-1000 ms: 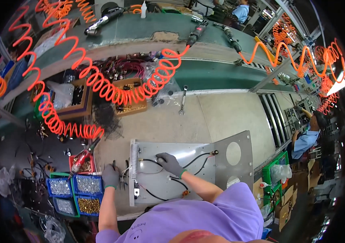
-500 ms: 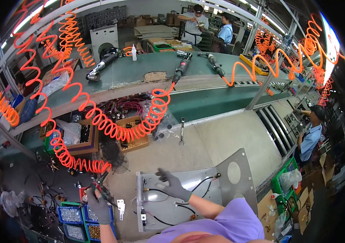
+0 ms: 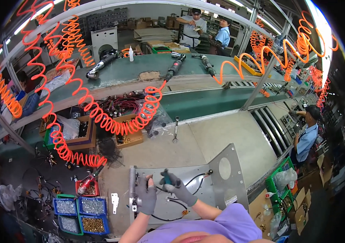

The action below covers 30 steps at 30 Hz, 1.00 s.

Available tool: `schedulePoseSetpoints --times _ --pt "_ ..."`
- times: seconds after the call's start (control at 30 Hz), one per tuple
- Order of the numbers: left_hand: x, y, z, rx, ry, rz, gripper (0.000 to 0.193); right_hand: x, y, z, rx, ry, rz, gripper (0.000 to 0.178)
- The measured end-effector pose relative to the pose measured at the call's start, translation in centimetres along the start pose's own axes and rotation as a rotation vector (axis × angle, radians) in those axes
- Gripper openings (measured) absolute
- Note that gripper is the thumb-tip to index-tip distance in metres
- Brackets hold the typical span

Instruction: Assembling electronic components onto a metal base plate using tools at a workshop station.

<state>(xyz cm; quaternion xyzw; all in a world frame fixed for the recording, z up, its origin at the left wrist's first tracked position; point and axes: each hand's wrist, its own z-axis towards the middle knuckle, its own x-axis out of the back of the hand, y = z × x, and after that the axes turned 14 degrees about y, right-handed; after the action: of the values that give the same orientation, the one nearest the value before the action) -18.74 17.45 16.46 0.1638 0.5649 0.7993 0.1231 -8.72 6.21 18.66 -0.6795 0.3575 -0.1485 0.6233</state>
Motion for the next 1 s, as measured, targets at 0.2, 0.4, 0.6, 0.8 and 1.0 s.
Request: schedulePoseSetpoints --times 0.2,0.4,0.6,0.8,1.0 --pt "-4.7 -14.6 -5.7 0.293 0.198 0.101 0.02 2.2 1.6 1.0 0.401 0.201 -0.446 0.048" --pt "-4.3 -12.5 -4.5 0.001 0.117 0.564 0.023 1.3 0.6 3.8 0.388 0.233 -0.315 0.064" --pt "-2.1 -12.0 -4.9 -0.102 0.019 0.768 0.032 1.7 3.1 7.0 0.254 0.197 -0.286 0.063" --pt "-0.3 -13.4 -6.5 0.096 -0.197 0.78 0.034 2.8 3.6 9.0 0.034 0.34 0.04 0.055" --pt "-0.4 -16.0 -5.3 0.932 0.223 -0.256 0.033 3.4 -2.1 10.7 0.323 0.331 -0.041 0.043"
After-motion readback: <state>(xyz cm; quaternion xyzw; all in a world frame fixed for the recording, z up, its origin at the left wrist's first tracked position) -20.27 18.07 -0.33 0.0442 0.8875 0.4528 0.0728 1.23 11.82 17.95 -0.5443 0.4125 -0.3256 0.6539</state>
